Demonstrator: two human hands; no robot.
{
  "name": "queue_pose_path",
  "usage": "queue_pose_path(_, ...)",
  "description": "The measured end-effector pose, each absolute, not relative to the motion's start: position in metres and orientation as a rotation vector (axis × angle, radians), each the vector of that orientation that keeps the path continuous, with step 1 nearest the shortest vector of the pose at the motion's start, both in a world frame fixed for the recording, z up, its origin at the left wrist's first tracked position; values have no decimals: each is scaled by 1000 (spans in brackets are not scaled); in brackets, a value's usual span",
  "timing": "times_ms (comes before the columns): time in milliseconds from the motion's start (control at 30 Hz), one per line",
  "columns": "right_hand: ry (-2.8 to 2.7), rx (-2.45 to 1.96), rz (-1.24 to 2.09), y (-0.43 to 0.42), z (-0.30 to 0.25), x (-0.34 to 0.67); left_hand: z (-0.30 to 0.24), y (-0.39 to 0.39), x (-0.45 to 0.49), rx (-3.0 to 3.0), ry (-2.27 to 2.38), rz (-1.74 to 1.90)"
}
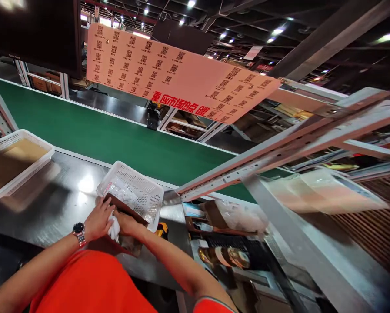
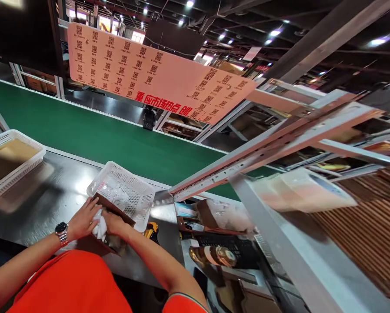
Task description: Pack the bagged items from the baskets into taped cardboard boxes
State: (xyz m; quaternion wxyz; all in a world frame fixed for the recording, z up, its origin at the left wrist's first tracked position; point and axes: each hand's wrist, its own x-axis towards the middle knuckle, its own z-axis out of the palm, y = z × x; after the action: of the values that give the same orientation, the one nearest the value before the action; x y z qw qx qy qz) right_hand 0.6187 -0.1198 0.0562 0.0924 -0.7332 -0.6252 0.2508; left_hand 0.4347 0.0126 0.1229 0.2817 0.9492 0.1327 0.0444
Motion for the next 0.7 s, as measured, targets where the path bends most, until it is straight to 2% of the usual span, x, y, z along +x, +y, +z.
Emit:
queue_pose_path(200, -1923, -2165, 873, -134, 92, 623, 148, -6, 430, 2585, 164, -122)
queue_pose_path(400, -1850, -1957, 608, -170, 133, 624, 153, -19, 453, 2621, 393, -384)
queue_pose_path(567, -1484, -1850, 432, -183, 121, 680, 147, -29, 480, 2557, 533, -660)
queue_pose_path(700, -1402, -2099, 534, -175, 85, 743, 123, -40, 502, 2561, 408, -694)
